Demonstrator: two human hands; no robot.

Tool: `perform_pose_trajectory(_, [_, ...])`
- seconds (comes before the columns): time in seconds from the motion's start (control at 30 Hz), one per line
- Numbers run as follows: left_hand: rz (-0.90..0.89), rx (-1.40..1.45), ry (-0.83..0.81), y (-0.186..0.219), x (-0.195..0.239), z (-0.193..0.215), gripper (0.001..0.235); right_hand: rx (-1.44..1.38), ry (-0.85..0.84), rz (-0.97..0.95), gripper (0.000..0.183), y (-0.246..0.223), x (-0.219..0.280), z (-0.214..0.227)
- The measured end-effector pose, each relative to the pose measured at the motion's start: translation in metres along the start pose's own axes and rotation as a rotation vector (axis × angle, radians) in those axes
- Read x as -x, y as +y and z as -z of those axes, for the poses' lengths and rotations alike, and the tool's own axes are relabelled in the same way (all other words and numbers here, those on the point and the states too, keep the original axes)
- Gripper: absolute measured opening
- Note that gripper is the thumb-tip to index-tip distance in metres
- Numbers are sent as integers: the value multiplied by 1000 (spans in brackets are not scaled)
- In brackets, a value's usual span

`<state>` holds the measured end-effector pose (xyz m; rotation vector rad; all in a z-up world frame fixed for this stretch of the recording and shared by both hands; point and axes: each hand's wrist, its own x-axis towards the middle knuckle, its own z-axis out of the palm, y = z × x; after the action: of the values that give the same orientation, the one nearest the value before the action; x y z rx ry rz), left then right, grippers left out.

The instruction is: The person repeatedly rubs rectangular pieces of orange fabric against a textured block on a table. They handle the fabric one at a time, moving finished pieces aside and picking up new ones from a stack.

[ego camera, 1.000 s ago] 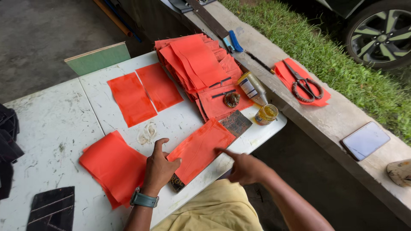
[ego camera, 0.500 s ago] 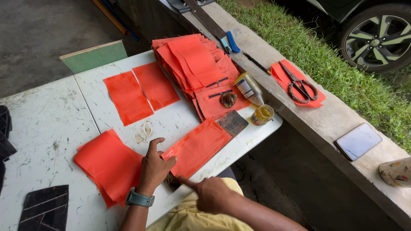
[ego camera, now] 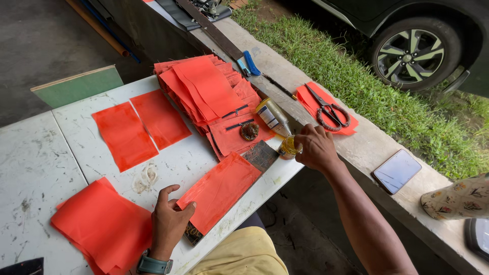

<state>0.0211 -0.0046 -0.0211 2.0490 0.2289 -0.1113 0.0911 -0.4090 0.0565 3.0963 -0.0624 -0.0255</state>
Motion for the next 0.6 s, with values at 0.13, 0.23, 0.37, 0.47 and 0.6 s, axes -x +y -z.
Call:
perform_pose_trajectory(0.13, [-8, 78, -27, 1, -1, 4, 67, 3, -3, 43, 39, 3, 1, -6])
perform_pose_trajectory(0.23, [23, 76, -51, 2, -1, 4, 69, -15, -8, 71, 31, 15, -3, -9])
perform_pose_trajectory(0.37, [1, 63, -54, 4, -1, 5, 70, -131, 56, 86, 32, 20, -8, -19])
perform_pose_trajectory(0.47, [12, 46, -65, 4, -2, 4, 71, -202, 101, 111, 31, 21, -4, -30])
perform_pose_trajectory(0.6, [8, 60, -72, 4, -3, 6, 71, -349, 133, 156, 32, 21, -8, -37])
